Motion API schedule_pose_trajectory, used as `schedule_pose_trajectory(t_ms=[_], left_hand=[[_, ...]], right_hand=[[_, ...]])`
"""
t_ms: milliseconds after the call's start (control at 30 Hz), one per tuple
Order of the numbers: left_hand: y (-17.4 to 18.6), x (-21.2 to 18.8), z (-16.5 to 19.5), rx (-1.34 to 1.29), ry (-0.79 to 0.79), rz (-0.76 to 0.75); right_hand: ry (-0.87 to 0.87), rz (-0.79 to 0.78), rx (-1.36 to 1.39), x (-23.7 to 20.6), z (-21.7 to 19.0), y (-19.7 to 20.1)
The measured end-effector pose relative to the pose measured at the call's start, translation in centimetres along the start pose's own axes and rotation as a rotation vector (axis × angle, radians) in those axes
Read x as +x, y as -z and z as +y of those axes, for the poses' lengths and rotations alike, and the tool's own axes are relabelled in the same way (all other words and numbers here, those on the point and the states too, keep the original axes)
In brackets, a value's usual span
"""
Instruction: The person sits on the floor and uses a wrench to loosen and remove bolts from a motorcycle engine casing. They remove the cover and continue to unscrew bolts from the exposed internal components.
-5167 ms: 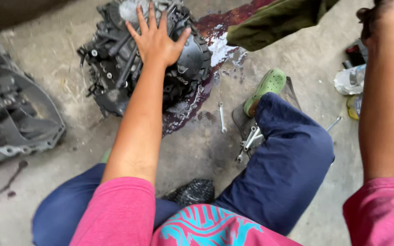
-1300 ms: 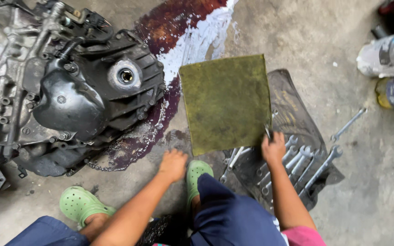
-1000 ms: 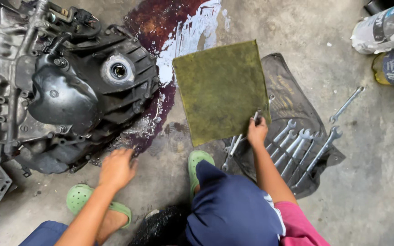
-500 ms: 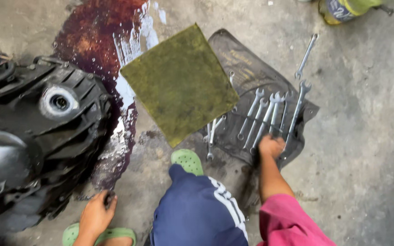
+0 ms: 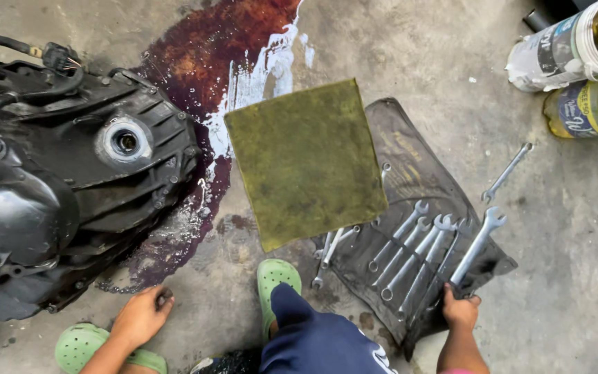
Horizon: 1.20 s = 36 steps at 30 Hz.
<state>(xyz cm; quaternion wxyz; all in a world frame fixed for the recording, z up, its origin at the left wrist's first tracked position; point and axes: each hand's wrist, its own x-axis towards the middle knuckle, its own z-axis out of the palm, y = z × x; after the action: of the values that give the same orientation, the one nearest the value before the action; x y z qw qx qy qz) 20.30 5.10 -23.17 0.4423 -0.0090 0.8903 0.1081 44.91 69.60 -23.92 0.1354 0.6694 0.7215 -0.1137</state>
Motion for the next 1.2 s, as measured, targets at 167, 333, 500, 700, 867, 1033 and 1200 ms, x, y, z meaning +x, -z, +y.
schedule_pose_trajectory(t_ms=[167, 333, 500, 700, 867, 1033, 1200], left_hand=[[-0.6, 0.5, -0.4, 0.068, -0.079, 0.023], [-2.1, 1.1, -0.6, 0.012, 0.003, -0.043], [-3.5, 0.6, -0.6, 0.058, -0.027, -0.082], [-2.7, 0.8, 1.0, 0.015, -0.081, -0.024], [-2.5, 0.1, 1.8, 0.008, -0.116, -0.052], [-1.7, 0.0, 0.4, -0.042, -0.079, 0.008], [-1.8, -0.3, -0.1, -0.045, -0.09, 0.05]], right_hand=[[-0.036, -0.022, -0.093, -1.3, 5.6, -0.5], [-0.181, -0.052, -0.124, -4.7, 12.5, -0.7], [-0.302, -0.082, -0.136, -8.9, 17.4, -3.0], [-0.194, 0.216, -0.119, -11.9, 16.1, -4.8], [0.317, 0.151, 0.142, -9.5, 2.9, -7.2], [0.715, 0.188, 0.439, -3.3, -15.5, -6.7], [0.92, 0.155, 0.353, 0.1, -29.9, -4.7]])
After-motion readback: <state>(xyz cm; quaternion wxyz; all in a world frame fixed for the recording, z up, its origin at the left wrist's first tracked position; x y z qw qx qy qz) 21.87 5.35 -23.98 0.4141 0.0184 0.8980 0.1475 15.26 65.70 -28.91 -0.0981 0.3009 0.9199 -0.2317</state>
